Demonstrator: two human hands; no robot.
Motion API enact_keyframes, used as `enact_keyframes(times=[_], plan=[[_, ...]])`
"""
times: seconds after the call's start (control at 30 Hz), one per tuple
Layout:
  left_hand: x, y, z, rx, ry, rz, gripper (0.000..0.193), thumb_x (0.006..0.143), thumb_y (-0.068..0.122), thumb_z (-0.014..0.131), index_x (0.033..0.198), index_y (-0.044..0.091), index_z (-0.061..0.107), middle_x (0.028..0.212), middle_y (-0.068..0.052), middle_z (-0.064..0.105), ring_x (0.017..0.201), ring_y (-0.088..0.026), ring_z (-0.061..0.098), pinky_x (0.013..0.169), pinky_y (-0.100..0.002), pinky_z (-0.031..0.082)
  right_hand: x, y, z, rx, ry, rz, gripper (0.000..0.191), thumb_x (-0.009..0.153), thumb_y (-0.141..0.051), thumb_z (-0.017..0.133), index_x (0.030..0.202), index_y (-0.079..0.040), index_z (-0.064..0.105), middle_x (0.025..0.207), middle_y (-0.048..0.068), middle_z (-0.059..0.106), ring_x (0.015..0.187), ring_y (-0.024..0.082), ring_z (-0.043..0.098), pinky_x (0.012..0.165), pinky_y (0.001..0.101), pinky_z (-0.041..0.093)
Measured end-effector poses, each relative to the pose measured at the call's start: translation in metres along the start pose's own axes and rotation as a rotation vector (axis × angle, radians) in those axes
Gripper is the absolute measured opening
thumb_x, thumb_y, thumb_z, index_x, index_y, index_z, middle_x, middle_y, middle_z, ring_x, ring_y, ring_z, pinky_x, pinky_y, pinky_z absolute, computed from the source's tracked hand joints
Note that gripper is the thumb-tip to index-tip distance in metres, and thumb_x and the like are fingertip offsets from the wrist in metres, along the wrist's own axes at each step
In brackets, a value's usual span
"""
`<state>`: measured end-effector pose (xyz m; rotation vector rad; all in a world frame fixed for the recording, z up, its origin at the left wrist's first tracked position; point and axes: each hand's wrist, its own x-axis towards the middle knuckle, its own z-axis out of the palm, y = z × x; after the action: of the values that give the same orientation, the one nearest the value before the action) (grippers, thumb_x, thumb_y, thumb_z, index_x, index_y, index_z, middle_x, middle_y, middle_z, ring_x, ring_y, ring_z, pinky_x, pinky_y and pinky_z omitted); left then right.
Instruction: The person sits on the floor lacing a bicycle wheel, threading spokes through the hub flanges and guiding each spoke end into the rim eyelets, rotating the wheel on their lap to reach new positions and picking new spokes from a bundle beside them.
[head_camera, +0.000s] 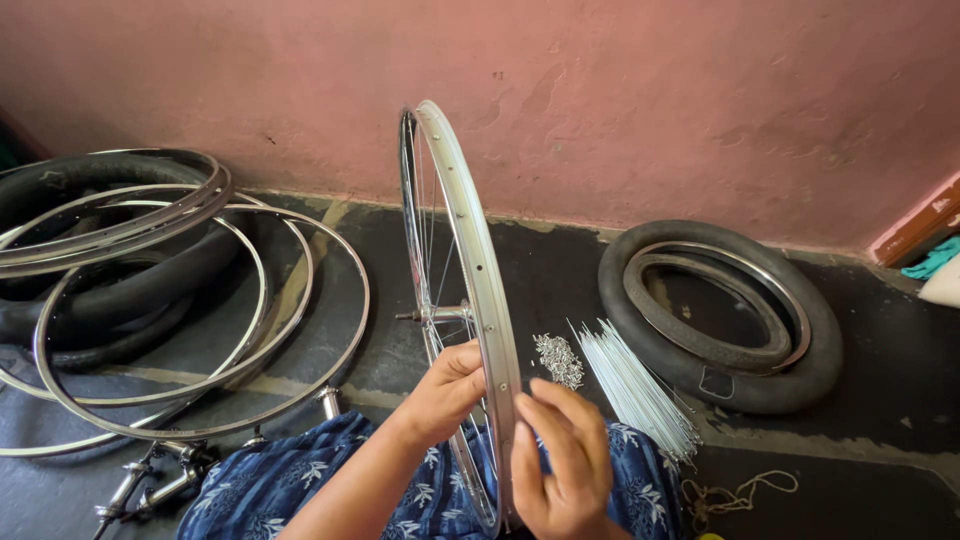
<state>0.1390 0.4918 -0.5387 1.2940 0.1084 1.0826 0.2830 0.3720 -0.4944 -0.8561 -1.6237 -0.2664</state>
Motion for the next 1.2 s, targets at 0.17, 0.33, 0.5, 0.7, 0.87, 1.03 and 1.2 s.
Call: enact_keyframes(times=[0.17, 0.33, 0.5, 0.7, 0.87, 1.03, 1.2], plan=[[-0.003, -0.008, -0.008, -0.144, -0.059, 0.029, 0.026, 0.094, 0.024, 0.076, 0.108, 0.003, 0.070, 0.103, -0.003, 0.063, 0.093, -0.012, 0.060, 0.083, -0.029, 0.049, -0.065, 0.006, 0.022, 0.315, 0.187, 0.144, 0.060, 0.086, -0.003, 0.071, 0.141, -0.003, 0.048, 0.137, 0.026, 0.054, 0.115, 0.030, 0.067, 0.097, 0.0414, 0.062], [-0.006, -0.012, -0.010, 0.055, -0.005, 0.031, 0.033, 0.101, 0.033, 0.072, 0.096, 0.001, 0.075, 0.102, 0.000, 0.063, 0.093, -0.011, 0.059, 0.082, -0.028, 0.050, -0.115, 0.025, 0.041, 0.459, 0.121, 0.137, 0.081, 0.084, -0.001, 0.077, 0.152, -0.009, 0.033, 0.144, 0.031, 0.046, 0.121, 0.032, 0.065, 0.096, 0.0412, 0.062], [-0.005, -0.013, -0.015, -0.056, -0.043, -0.019, 0.027, 0.099, 0.029, 0.073, 0.103, 0.002, 0.072, 0.100, -0.003, 0.064, 0.091, -0.011, 0.060, 0.081, -0.028, 0.050, -0.141, 0.038, 0.053, 0.541, 0.060, 0.188, 0.076, 0.086, 0.010, 0.071, 0.151, -0.009, 0.035, 0.147, 0.036, 0.043, 0.107, 0.026, 0.072, 0.083, 0.0348, 0.069], [-0.005, -0.013, -0.015, -0.019, -0.047, 0.020, 0.026, 0.100, 0.024, 0.073, 0.102, -0.002, 0.072, 0.102, -0.002, 0.064, 0.092, -0.011, 0.061, 0.081, -0.029, 0.051, -0.147, 0.043, 0.057, 0.579, 0.056, 0.152, 0.077, 0.088, 0.015, 0.065, 0.153, -0.013, 0.034, 0.144, 0.035, 0.044, 0.105, 0.025, 0.073, 0.079, 0.0335, 0.069], [-0.005, -0.009, -0.011, 0.025, -0.075, 0.019, 0.029, 0.103, 0.029, 0.068, 0.102, 0.000, 0.072, 0.103, 0.000, 0.065, 0.095, -0.010, 0.061, 0.083, -0.028, 0.052, -0.145, 0.041, 0.049, 0.548, -0.001, 0.125, 0.079, 0.090, 0.016, 0.066, 0.154, -0.013, 0.031, 0.144, 0.034, 0.044, 0.106, 0.024, 0.072, 0.080, 0.0323, 0.069], [-0.002, -0.004, -0.013, -0.157, -0.077, -0.050, 0.030, 0.088, 0.027, 0.077, 0.107, 0.005, 0.069, 0.097, -0.002, 0.068, 0.089, -0.012, 0.064, 0.081, -0.029, 0.053, -0.144, 0.045, 0.049, 0.555, -0.041, 0.101, 0.079, 0.090, 0.016, 0.065, 0.154, -0.014, 0.031, 0.143, 0.033, 0.044, 0.107, 0.024, 0.072, 0.080, 0.0321, 0.069], [-0.005, -0.007, -0.013, -0.005, -0.061, -0.017, 0.032, 0.100, 0.032, 0.072, 0.105, 0.001, 0.072, 0.098, -0.001, 0.066, 0.091, -0.011, 0.062, 0.080, -0.028, 0.052, -0.147, 0.047, 0.052, 0.537, -0.041, 0.112, 0.078, 0.089, 0.015, 0.065, 0.153, -0.015, 0.033, 0.142, 0.034, 0.044, 0.106, 0.026, 0.072, 0.079, 0.0338, 0.070]])
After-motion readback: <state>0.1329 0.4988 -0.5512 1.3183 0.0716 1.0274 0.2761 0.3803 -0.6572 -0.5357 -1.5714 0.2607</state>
